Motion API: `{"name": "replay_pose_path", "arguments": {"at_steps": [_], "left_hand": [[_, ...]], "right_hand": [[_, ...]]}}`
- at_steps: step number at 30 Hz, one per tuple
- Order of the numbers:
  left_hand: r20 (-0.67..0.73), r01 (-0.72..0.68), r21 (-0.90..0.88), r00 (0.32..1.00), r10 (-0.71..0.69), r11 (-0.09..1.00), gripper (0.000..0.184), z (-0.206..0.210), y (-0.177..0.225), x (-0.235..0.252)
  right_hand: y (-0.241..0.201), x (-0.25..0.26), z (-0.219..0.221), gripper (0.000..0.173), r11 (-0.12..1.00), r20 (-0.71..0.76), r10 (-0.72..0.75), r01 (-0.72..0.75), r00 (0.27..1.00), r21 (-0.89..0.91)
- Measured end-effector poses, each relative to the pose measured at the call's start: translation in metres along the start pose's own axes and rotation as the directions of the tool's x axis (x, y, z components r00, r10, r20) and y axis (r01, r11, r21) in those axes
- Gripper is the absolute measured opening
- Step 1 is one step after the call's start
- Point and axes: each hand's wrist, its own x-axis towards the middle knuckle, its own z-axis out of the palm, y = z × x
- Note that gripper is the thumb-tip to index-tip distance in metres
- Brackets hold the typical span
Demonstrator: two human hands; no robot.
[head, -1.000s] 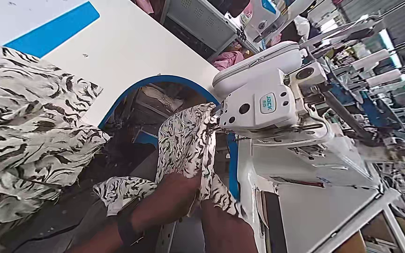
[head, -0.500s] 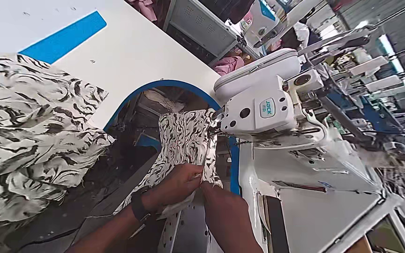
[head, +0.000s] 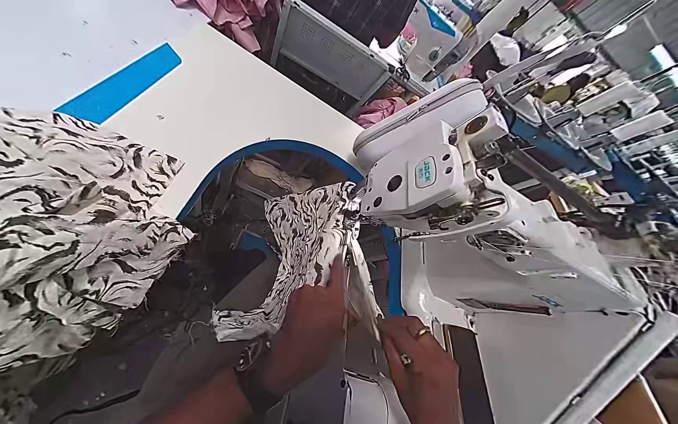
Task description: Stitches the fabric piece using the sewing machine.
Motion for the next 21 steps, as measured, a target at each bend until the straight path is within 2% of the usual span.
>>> {"name": "replay_pose_path", "arguments": {"at_steps": [1, 3, 5, 7, 9, 12, 14, 18, 19, 20, 21], "left_hand": [[-0.056, 0.007, -0.057, 0.998, -0.011, 0.998, 0.056, -0.002, -0.010, -0.006], [-0.223, -0.146, -0.047, 0.966, 0.132, 0.988, 0.024, 0.002, -0.031, -0.006], [-0.369, -0.345, 0.098, 0.859, 0.356, 0.934, 0.012, 0.007, -0.043, 0.005], [-0.305, -0.493, 0.120, 0.808, 0.505, 0.862, 0.008, 0.002, -0.048, 0.016], [-0.179, -0.561, 0.007, 0.814, 0.553, 0.828, 0.010, -0.005, -0.053, 0.023], [-0.192, -0.613, -0.152, 0.788, 0.585, 0.775, 0.013, -0.001, -0.059, 0.028], [-0.218, -0.602, -0.273, 0.799, 0.561, 0.750, 0.017, 0.003, -0.061, 0.031], [-0.281, -0.546, -0.359, 0.837, 0.470, 0.757, 0.018, 0.008, -0.059, 0.038], [-0.309, -0.535, -0.359, 0.841, 0.443, 0.765, 0.017, 0.010, -0.057, 0.039], [-0.336, -0.526, -0.342, 0.842, 0.421, 0.779, 0.016, 0.011, -0.055, 0.039], [-0.350, -0.505, -0.319, 0.849, 0.395, 0.802, 0.016, 0.011, -0.052, 0.037]], "right_hand": [[-0.006, -0.007, 0.008, 0.016, 1.000, -0.023, -0.024, 0.025, 0.999, 0.018], [-0.025, -0.012, 0.020, 0.015, 0.995, -0.102, -0.091, 0.095, 0.991, 0.041], [-0.045, -0.007, 0.024, 0.012, 0.985, -0.152, -0.147, 0.158, 0.977, 0.063], [-0.058, -0.003, 0.029, 0.012, 0.975, -0.182, -0.197, 0.212, 0.963, 0.067], [-0.061, 0.000, 0.032, 0.012, 0.969, -0.187, -0.227, 0.241, 0.956, 0.054], [-0.059, 0.003, 0.031, 0.013, 0.968, -0.178, -0.223, 0.239, 0.959, 0.078], [-0.058, 0.007, 0.030, 0.013, 0.968, -0.169, -0.194, 0.216, 0.966, 0.126], [-0.049, 0.021, 0.032, 0.012, 0.944, -0.183, -0.022, 0.080, 0.983, 0.321], [-0.045, 0.022, 0.030, 0.010, 0.897, -0.153, 0.081, -0.005, 0.985, 0.443], [-0.041, 0.022, 0.027, 0.008, 0.802, -0.083, 0.211, -0.124, 0.974, 0.585], [-0.036, 0.018, 0.023, 0.011, 0.648, 0.025, 0.351, -0.262, 0.936, 0.716]]}}
